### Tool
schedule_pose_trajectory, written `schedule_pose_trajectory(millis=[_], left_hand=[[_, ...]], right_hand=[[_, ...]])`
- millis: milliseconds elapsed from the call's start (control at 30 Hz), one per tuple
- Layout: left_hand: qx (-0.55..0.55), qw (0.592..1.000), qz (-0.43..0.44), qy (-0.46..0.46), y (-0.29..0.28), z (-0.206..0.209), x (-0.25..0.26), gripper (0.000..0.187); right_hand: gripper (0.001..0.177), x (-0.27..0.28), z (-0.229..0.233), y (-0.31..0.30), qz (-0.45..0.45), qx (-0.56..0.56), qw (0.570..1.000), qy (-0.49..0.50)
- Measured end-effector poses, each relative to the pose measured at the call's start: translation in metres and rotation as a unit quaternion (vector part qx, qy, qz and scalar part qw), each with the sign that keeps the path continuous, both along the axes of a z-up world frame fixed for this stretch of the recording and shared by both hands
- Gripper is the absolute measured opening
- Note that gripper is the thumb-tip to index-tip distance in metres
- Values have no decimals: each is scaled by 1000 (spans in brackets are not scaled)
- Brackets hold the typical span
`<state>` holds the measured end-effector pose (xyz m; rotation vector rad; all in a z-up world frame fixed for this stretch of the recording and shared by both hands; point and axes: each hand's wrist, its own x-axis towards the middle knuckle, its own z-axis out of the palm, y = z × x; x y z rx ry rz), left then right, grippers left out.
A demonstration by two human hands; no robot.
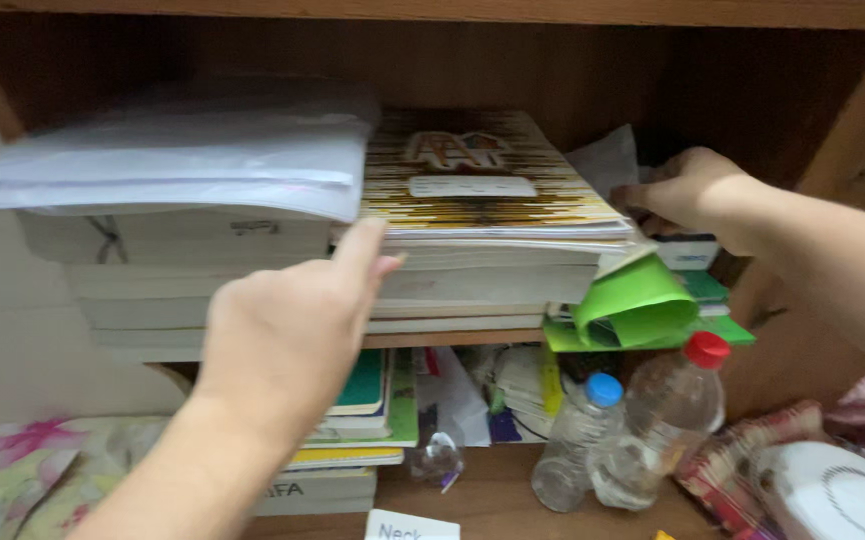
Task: The person wipes a wooden shelf with a cloth, then organizes books, notebooks, and plastic bags on the shelf. They pick up items from the floor, inspect them, and place them back on the shelf in a more orderly manner.
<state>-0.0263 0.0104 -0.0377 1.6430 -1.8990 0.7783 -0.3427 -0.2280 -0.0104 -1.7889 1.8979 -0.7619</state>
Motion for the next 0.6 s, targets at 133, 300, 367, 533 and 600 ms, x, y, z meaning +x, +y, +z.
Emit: schedule_pose_trajectory(millis=[133,300,367,533,600], left_hand=[[-56,996,-65,6,3,-1,-4,27],[-50,996,-69,25,5,-2,-6,25],[-49,995,-74,43,4,-1,-7,24],[-23,994,-81,75,5,-2,-15,20],[-21,993,-86,83,4,-1,-20,20]], right_hand=[[33,10,0,-7,-34,-34,998,-38],[21,3,10,-8,1,-47,976,-212],[20,-1,14,-2,-11,-24,975,-219],[18,-4,7,9,51,75,985,-145],[19,-2,4,4,64,92,988,-104]])
